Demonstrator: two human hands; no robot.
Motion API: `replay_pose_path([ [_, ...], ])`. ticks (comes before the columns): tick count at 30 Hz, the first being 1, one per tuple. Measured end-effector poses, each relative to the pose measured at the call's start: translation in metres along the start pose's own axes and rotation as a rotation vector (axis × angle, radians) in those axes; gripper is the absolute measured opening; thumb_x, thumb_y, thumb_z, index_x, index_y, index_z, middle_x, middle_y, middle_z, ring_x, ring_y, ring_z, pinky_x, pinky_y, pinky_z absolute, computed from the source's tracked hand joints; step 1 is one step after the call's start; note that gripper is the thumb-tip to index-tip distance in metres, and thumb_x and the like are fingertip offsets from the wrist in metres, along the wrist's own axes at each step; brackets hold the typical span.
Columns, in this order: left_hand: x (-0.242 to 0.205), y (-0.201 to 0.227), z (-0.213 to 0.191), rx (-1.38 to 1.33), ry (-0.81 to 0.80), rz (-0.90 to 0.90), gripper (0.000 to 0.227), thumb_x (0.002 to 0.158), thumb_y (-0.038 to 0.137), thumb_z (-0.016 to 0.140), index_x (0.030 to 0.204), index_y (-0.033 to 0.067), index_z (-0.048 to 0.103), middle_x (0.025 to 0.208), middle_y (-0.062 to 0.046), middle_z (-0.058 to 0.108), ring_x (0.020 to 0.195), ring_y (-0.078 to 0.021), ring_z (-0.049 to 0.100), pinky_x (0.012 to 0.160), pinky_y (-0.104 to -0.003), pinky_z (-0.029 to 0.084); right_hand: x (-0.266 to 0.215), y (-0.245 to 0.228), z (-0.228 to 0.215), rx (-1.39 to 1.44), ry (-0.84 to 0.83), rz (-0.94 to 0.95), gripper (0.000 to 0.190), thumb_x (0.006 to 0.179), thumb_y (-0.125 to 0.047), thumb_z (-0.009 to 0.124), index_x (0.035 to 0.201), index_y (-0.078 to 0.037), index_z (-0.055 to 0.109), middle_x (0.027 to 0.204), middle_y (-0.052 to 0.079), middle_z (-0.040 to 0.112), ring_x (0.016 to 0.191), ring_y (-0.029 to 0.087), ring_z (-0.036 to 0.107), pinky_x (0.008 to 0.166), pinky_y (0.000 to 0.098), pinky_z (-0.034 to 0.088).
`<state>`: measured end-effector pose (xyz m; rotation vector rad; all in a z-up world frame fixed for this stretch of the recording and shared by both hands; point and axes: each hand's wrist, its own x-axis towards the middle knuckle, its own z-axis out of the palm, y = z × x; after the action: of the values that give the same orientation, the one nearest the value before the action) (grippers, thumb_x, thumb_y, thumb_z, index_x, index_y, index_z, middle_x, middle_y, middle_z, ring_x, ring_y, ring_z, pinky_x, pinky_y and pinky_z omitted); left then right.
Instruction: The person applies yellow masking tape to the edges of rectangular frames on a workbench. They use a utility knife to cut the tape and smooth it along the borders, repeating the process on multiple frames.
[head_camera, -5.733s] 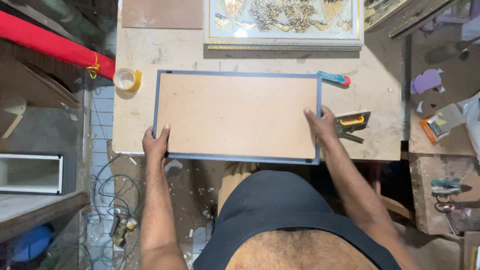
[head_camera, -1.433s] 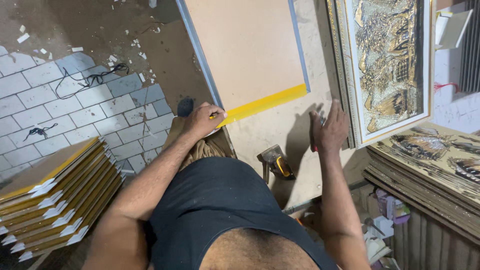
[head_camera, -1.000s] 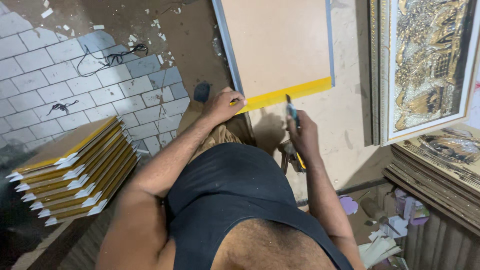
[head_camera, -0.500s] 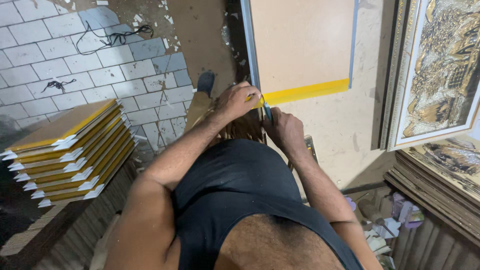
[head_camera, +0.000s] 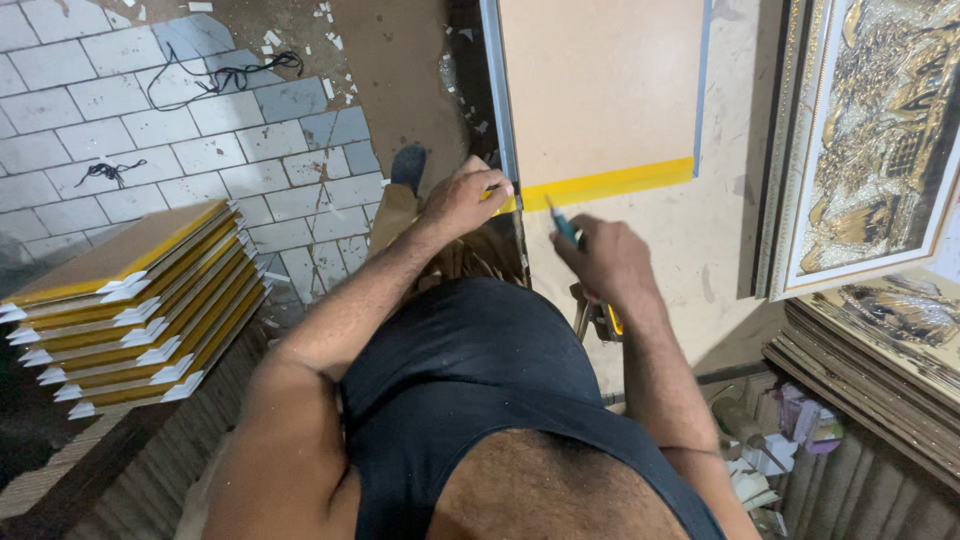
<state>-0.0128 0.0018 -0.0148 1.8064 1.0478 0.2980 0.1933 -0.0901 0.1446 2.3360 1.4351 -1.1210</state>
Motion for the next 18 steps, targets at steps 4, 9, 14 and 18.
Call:
replay_pose_path([
  [4, -0.001, -0.023, -0.008, 0.002, -0.033, -0.096, 0.022, 0.095, 0.030, 0.075, 0.112, 0.0171, 0.074, 0.105, -0.014, 0.064, 0.103, -0.0301, 0.063, 0.088, -0.042, 0.054, 0.054, 0.007, -0.011, -0.068, 0.517, -0.092, 0.040, 0.096, -0.043, 0.075, 0.114, -0.008, 0.073, 0.088, 0.016, 0.072, 0.078, 0.036, 0.069, 0.065, 0.0495, 0.053],
  [9, 0.003, -0.022, -0.016, -0.304, 0.123, -0.006, 0.050, 0.091, 0.027, 0.077, 0.132, 0.0124, 0.052, 0.118, -0.015, 0.065, 0.109, -0.0308, 0.066, 0.094, -0.043, 0.053, 0.094, 0.028, -0.006, -0.177, 0.897, -0.567, 0.047, 0.098, -0.029, 0.081, 0.139, -0.009, 0.066, 0.128, 0.015, 0.061, 0.109, 0.031, 0.060, 0.096, 0.0471, 0.047],
  [14, 0.008, 0.019, -0.002, -0.107, 0.104, 0.043, 0.056, 0.093, 0.033, 0.076, 0.136, 0.0129, 0.046, 0.117, -0.011, 0.067, 0.104, -0.0272, 0.066, 0.090, -0.044, 0.053, 0.079, 0.054, 0.010, -0.288, 0.704, -0.949, 0.043, 0.092, -0.027, 0.080, 0.132, -0.018, 0.069, 0.131, 0.011, 0.060, 0.115, 0.028, 0.060, 0.102, 0.0478, 0.046],
  [18, 0.025, 0.055, 0.019, 0.313, 0.136, 0.442, 0.060, 0.090, 0.041, 0.083, 0.130, 0.0107, 0.049, 0.108, -0.009, 0.066, 0.101, -0.0268, 0.059, 0.087, -0.046, 0.046, 0.081, 0.067, 0.012, -0.300, 0.682, -0.968, 0.045, 0.090, -0.024, 0.079, 0.135, -0.020, 0.071, 0.133, 0.012, 0.061, 0.111, 0.027, 0.061, 0.099, 0.0454, 0.047],
])
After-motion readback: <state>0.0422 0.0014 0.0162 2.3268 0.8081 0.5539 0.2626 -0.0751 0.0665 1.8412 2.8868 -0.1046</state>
